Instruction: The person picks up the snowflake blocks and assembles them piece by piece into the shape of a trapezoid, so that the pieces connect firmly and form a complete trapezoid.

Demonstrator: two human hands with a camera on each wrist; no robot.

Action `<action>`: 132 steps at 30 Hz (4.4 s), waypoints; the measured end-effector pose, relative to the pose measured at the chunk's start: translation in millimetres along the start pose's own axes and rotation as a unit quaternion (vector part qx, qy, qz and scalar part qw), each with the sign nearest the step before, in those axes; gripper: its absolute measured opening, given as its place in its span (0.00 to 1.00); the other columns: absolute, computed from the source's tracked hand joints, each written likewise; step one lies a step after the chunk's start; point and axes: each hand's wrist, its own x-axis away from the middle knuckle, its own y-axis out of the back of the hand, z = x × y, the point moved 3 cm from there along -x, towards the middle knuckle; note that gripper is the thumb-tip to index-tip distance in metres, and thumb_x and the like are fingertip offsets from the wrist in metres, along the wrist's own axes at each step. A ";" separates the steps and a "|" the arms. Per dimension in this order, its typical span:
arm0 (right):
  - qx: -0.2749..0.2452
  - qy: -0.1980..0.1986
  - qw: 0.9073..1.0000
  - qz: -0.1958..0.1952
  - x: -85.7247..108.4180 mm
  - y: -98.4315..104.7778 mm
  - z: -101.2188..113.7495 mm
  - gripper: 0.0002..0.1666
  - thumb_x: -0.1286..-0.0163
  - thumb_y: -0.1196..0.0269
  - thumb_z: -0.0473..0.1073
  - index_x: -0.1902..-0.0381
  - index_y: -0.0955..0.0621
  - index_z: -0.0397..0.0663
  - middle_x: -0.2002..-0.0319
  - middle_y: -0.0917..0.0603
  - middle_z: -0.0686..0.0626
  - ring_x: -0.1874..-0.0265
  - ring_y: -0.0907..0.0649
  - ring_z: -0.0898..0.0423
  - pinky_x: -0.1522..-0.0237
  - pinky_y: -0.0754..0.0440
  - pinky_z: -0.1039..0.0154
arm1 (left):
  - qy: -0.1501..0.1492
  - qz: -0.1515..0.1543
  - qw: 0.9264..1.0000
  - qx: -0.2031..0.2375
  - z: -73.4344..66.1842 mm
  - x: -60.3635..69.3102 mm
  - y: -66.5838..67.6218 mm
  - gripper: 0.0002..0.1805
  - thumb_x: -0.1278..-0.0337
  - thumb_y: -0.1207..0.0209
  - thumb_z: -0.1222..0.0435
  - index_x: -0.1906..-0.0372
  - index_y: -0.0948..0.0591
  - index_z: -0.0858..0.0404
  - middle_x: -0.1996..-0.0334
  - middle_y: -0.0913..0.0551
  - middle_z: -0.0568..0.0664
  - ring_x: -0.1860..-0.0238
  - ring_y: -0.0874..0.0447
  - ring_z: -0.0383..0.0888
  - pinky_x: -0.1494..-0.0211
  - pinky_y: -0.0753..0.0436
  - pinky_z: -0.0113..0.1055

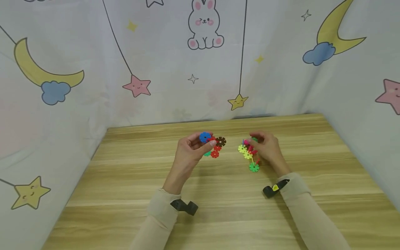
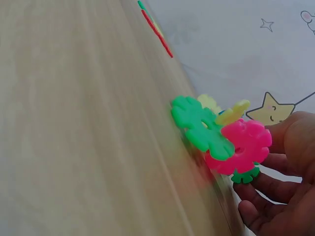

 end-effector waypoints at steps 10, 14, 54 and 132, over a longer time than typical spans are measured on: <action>-0.038 -0.008 0.998 -0.041 1.5 8.0 3.5 0.22 0.19 0.37 0.50 0.39 0.15 0.40 0.45 0.10 0.35 0.50 0.11 0.41 0.55 0.17 0.70 | -0.001 0.006 1.000 0.004 -0.4 -0.1 -2.1 0.17 0.34 0.28 0.65 0.42 0.12 0.61 0.54 0.09 0.45 0.48 0.08 0.52 0.48 0.10 0.30; -0.082 -0.024 0.996 -0.035 3.4 12.4 10.3 0.27 0.20 0.36 0.59 0.37 0.15 0.46 0.44 0.11 0.39 0.49 0.13 0.50 0.58 0.16 0.72 | -0.002 0.009 1.000 0.007 -0.9 0.0 -3.6 0.18 0.34 0.28 0.66 0.42 0.12 0.63 0.54 0.09 0.44 0.50 0.08 0.44 0.47 0.10 0.32; -0.185 0.046 0.981 0.048 13.7 18.9 62.3 0.14 0.28 0.25 0.45 0.57 0.18 0.44 0.61 0.14 0.59 0.62 0.13 0.55 0.61 0.14 0.65 | 0.010 0.019 1.000 0.011 3.5 -1.6 -6.9 0.18 0.34 0.28 0.67 0.41 0.13 0.65 0.53 0.08 0.46 0.51 0.07 0.40 0.46 0.10 0.31; -0.342 0.128 0.924 0.114 45.3 -9.5 130.3 0.29 0.27 0.31 0.32 0.31 0.24 0.32 0.51 0.12 0.58 0.52 0.12 0.60 0.48 0.11 0.68 | -0.064 -0.019 0.997 -0.033 3.7 0.8 -14.2 0.26 0.37 0.27 0.68 0.36 0.18 0.50 0.53 0.09 0.52 0.61 0.11 0.43 0.58 0.14 0.32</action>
